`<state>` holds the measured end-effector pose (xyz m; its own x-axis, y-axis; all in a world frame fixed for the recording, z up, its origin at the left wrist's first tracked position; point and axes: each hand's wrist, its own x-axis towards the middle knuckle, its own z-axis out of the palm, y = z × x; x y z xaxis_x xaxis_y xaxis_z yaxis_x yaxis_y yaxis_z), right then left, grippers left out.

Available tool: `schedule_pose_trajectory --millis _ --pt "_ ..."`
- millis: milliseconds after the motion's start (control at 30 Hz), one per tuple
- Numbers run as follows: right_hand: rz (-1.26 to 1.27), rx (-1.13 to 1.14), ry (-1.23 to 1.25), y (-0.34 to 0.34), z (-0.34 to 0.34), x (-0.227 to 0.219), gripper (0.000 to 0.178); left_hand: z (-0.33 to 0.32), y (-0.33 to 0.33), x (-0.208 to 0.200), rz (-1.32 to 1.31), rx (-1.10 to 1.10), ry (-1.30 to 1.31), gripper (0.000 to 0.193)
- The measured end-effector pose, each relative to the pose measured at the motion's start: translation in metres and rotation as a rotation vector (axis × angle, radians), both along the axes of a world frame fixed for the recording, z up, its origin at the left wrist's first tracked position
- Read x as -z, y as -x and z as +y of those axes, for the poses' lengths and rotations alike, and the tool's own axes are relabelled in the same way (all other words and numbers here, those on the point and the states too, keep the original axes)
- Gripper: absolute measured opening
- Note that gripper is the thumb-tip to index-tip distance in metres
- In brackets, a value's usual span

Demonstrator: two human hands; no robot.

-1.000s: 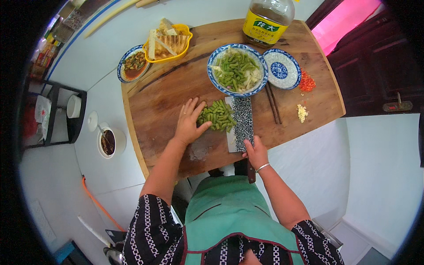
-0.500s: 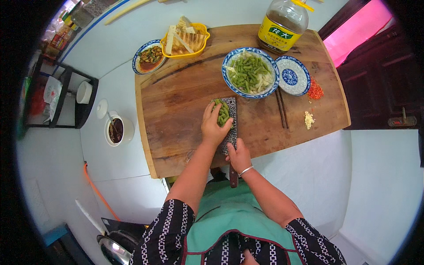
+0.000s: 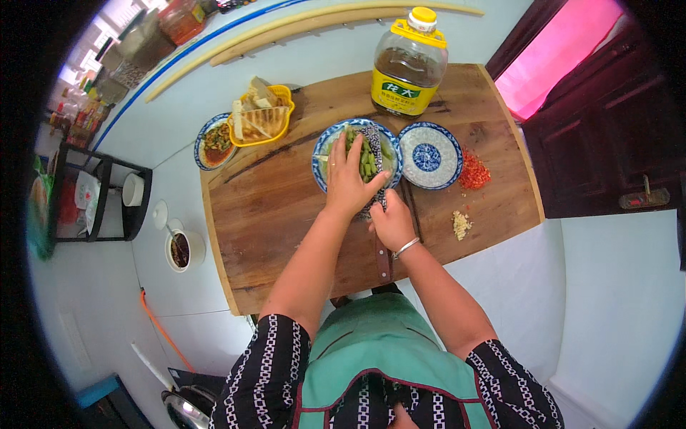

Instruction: The person chops green beans on a wooden cutting board using a cleaver, then transfers them to a bowl. They add chopped red peppers and garlic, wipe the board, and season the mixture with chili powder, salt, and oil. The person also heats oil in a small pot on an induction cooktop.

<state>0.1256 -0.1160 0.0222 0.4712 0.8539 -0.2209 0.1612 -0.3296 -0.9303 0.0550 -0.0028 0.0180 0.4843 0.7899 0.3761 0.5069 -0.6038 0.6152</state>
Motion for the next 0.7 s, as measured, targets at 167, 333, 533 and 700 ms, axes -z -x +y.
schedule_pose_trajectory --millis 167,333,533,700 --pt "0.045 -0.07 0.088 -0.031 -0.023 0.014 0.016 0.01 -0.03 0.036 -0.002 -0.09 -0.014 0.055" --pt "-0.162 -0.118 0.132 -0.059 -0.071 0.02 0.011 0.021 -0.032 0.051 0.188 -0.072 -0.097 0.046" --pt "0.027 0.116 0.103 -0.083 -0.105 -0.021 0.007 0.016 -0.021 0.043 0.509 -0.018 -0.094 0.06" --pt "0.042 0.184 -0.005 -0.085 -0.121 -0.038 0.006 0.015 -0.015 0.007 0.595 0.041 0.002 0.064"
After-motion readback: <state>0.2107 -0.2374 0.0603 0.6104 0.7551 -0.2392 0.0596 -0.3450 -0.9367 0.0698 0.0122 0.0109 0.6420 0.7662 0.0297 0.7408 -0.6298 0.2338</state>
